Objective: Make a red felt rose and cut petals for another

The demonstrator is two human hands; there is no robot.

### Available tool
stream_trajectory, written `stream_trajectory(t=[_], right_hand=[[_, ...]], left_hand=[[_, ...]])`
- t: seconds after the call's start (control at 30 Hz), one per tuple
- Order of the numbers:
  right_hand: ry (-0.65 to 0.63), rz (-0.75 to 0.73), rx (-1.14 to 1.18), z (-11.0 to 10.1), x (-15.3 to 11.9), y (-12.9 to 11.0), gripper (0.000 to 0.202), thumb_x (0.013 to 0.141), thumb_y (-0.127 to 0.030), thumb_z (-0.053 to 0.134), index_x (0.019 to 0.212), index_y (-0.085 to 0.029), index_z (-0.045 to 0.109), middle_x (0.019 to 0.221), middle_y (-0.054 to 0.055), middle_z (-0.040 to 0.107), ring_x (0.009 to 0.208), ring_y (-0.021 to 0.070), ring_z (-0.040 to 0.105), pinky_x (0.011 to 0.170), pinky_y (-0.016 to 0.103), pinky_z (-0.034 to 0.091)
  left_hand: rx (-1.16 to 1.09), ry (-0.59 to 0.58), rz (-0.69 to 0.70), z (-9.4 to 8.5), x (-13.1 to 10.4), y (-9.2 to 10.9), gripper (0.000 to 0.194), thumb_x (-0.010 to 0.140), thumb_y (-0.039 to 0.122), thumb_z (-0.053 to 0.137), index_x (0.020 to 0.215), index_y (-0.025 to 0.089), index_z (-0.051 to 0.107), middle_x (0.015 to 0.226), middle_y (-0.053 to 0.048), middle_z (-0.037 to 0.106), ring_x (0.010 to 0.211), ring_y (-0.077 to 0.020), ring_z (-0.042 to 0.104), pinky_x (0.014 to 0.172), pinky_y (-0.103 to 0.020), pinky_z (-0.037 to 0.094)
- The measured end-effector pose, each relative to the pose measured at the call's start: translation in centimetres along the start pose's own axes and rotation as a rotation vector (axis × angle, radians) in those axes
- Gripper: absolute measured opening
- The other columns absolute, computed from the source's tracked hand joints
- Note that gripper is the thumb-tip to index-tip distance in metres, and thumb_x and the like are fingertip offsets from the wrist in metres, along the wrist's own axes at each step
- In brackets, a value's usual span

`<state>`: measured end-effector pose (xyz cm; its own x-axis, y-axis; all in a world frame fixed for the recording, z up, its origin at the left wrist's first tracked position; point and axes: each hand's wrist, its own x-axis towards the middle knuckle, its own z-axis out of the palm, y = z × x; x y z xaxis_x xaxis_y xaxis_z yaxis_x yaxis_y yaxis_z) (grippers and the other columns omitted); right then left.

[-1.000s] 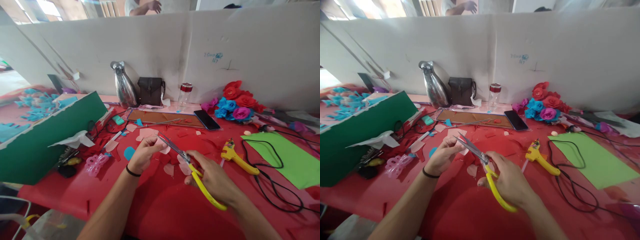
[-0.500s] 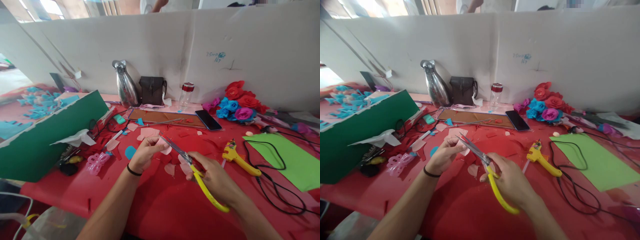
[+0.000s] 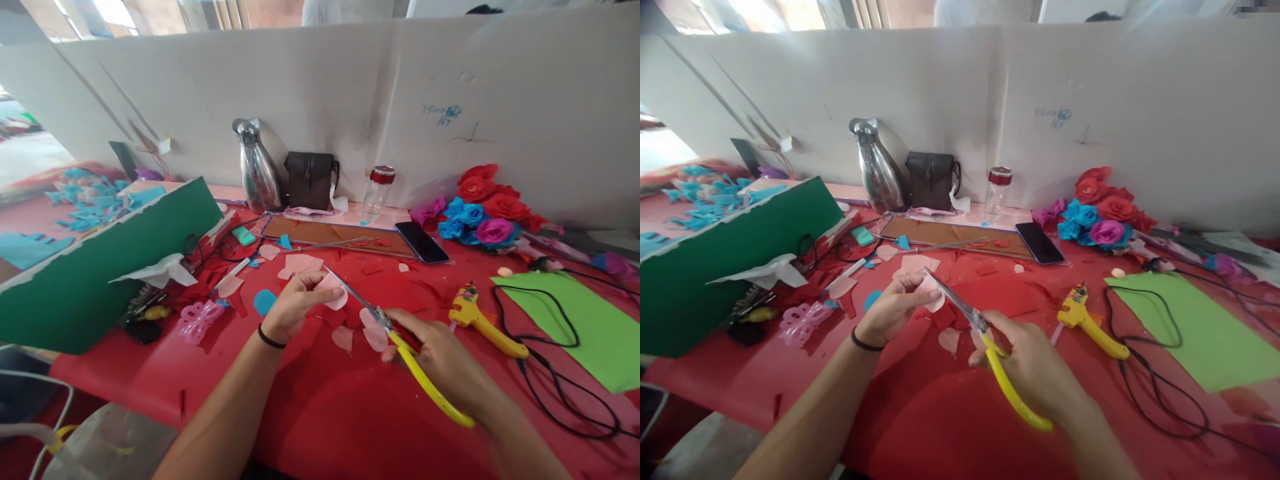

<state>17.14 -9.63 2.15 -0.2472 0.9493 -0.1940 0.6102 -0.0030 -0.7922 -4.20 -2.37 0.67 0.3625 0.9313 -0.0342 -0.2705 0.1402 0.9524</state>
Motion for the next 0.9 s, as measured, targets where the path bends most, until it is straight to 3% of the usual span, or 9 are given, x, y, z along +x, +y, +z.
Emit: stream_trajectory(t=[0.13, 0.3, 0.4, 0.53, 0.63, 0.7, 0.8, 0.9], right_hand=[[0.026, 0.013, -0.015, 0.3, 0.0, 0.4, 0.039, 0.081, -0.040, 0.054, 0.114, -0.023, 0.063, 0.076, 0.002, 0.075, 0.070, 0.0215, 0.067, 0.061, 0.028, 0.047], [0.269, 0.074, -0.087, 1.2, 0.7, 0.9, 0.042, 0.082, -0.051, 0.049, 0.107, -0.021, 0.064, 0.067, 0.003, 0.071, 0.062, 0.0212, 0.065, 0.054, 0.027, 0.044], [0.346, 0.189, -0.262, 1.4, 1.3, 1.3, 0.046, 0.084, -0.053, 0.047, 0.115, -0.020, 0.058, 0.062, 0.003, 0.066, 0.059, 0.0235, 0.065, 0.051, 0.027, 0.040], [0.316, 0.240, -0.534, 1.7, 1.9, 2.0, 0.039, 0.088, -0.043, 0.045, 0.119, -0.019, 0.052, 0.069, 0.007, 0.068, 0.067, 0.0265, 0.067, 0.054, 0.028, 0.037], [0.265, 0.237, -0.712, 2.1, 1.6, 2.0, 0.030, 0.091, -0.035, 0.042, 0.113, -0.019, 0.056, 0.078, 0.011, 0.069, 0.070, 0.0260, 0.067, 0.054, 0.029, 0.037], [0.286, 0.215, -0.821, 2.3, 1.2, 1.7, 0.026, 0.091, -0.031, 0.042, 0.107, -0.020, 0.060, 0.084, 0.012, 0.068, 0.072, 0.0257, 0.066, 0.053, 0.029, 0.037], [0.420, 0.098, -0.888, 2.3, 0.8, 0.9, 0.021, 0.089, -0.027, 0.047, 0.095, -0.021, 0.067, 0.092, 0.014, 0.067, 0.084, 0.0271, 0.064, 0.057, 0.031, 0.043], [0.543, -0.087, -0.597, 2.3, 1.6, -0.1, 0.023, 0.086, -0.033, 0.055, 0.103, -0.022, 0.065, 0.099, 0.011, 0.067, 0.091, 0.0258, 0.063, 0.070, 0.034, 0.049]], left_hand=[[-0.007, 0.026, -0.020, -0.1, 0.1, -0.2, 0.021, 0.057, 0.028, 0.083, 0.058, 0.015, 0.067, 0.059, 0.000, 0.059, 0.057, -0.0092, 0.049, 0.060, -0.023, 0.040], [0.006, 0.084, -0.015, 0.0, 0.3, -0.3, 0.019, 0.059, 0.030, 0.081, 0.061, 0.014, 0.070, 0.063, -0.002, 0.064, 0.062, -0.0114, 0.054, 0.065, -0.024, 0.042], [0.004, 0.114, -0.010, 0.2, 0.4, -0.7, 0.020, 0.060, 0.030, 0.080, 0.059, 0.013, 0.069, 0.066, -0.004, 0.066, 0.067, -0.0131, 0.057, 0.069, -0.025, 0.044], [-0.060, 0.179, -0.018, 0.5, 0.6, -1.3, 0.019, 0.060, 0.025, 0.080, 0.074, 0.014, 0.072, 0.071, -0.002, 0.065, 0.067, -0.0106, 0.056, 0.064, -0.021, 0.043], [-0.137, 0.229, -0.052, 0.6, 0.6, -1.7, 0.035, 0.061, 0.019, 0.078, 0.095, 0.018, 0.070, 0.075, 0.000, 0.065, 0.065, -0.0083, 0.056, 0.058, -0.018, 0.042], [-0.196, 0.231, -0.067, 0.8, 0.7, -1.9, 0.038, 0.062, 0.016, 0.076, 0.099, 0.018, 0.067, 0.079, -0.001, 0.066, 0.066, -0.0089, 0.059, 0.059, -0.019, 0.045], [-0.282, 0.222, -0.074, 1.1, 0.7, -2.3, 0.036, 0.062, 0.012, 0.073, 0.096, 0.018, 0.063, 0.087, -0.003, 0.067, 0.075, -0.0136, 0.064, 0.068, -0.025, 0.051], [-0.328, 0.199, -0.056, 1.7, 0.6, -2.6, 0.036, 0.063, 0.009, 0.072, 0.097, 0.019, 0.062, 0.084, -0.001, 0.067, 0.078, -0.0139, 0.064, 0.076, -0.028, 0.054]])
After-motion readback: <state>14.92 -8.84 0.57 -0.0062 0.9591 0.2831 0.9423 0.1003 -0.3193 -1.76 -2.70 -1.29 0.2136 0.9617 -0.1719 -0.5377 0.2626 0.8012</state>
